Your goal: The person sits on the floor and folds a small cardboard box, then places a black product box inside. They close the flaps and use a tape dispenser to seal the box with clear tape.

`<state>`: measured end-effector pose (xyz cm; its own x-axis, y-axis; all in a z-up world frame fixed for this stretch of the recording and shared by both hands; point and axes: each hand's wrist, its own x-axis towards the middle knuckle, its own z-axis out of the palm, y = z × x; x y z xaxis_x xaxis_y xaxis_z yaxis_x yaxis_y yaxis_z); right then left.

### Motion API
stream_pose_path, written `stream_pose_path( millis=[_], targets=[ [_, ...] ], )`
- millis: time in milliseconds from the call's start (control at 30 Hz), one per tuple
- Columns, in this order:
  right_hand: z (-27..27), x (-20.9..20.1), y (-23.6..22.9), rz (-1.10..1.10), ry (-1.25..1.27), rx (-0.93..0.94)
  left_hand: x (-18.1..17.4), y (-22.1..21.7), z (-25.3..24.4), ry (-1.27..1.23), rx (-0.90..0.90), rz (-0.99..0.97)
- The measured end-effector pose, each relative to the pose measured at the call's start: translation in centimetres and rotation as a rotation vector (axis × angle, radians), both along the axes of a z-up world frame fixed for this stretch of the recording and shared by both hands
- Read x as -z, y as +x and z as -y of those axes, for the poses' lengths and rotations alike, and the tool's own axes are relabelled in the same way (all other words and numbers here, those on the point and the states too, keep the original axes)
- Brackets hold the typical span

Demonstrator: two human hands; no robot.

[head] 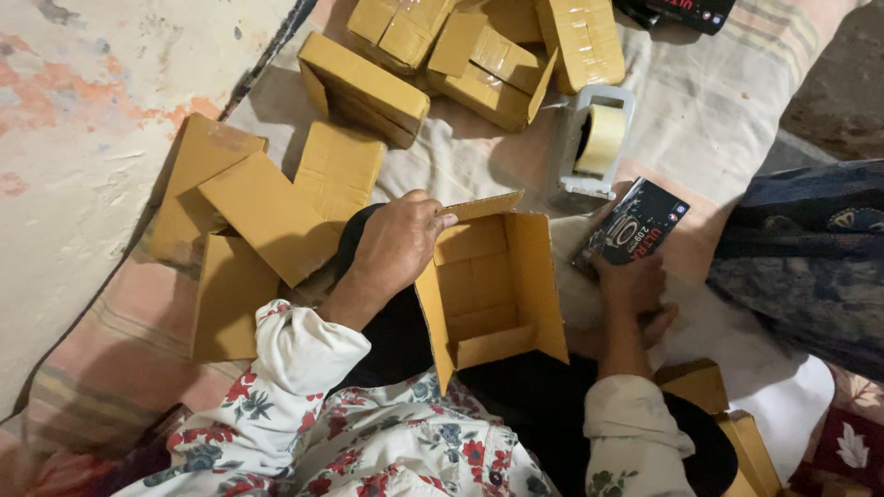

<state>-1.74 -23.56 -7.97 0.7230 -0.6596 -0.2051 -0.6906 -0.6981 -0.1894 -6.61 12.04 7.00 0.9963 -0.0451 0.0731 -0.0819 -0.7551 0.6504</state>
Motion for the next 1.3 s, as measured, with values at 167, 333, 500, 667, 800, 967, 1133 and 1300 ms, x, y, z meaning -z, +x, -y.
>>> stream_pose_path(
  millis=[167, 333, 500, 667, 800, 967, 1133, 1300],
  targets=[
    [3.2, -1.2, -1.9, 0.246, 0.422, -0.135, 0.9, 0.0, -0.1, -0.029, 0.023, 0.010],
    [1.9, -6.8, -7.4, 0.851, 1.650, -0.150, 2.5, 0.6, 0.3, 0.019, 0.082, 0.069],
    [-5.3, -9.2, -10.6, 0.803, 1.239, -0.288, 3.6, 1.5, 1.5, 0.014, 0.168, 0.043],
    [-9.9, -9.4, -11.0, 0.491, 1.219, -0.445, 3.8, 1.9, 0.8, -0.084, 0.184, 0.045],
    [-8.6, -9.3, -13.1, 0.223, 1.014, -0.665, 4.9, 1.4, 0.3, -0.119, 0.192, 0.097],
    [-7.2, -6.9, -14.7, -0.089, 1.154, -0.522, 5.7, 0.7, 1.3, -0.186, 0.201, 0.092],
    [-7.6, -5.9, -14.0, -0.003, 0.914, -0.540, 5.2, 1.7, 2.1, -0.124, 0.230, 0.148],
    [-7.2, -7.8, -9.0, 0.207, 0.639, -0.830, 6.6, 6.6, 1.6, -0.199, 0.180, 0.195]
  ],
)
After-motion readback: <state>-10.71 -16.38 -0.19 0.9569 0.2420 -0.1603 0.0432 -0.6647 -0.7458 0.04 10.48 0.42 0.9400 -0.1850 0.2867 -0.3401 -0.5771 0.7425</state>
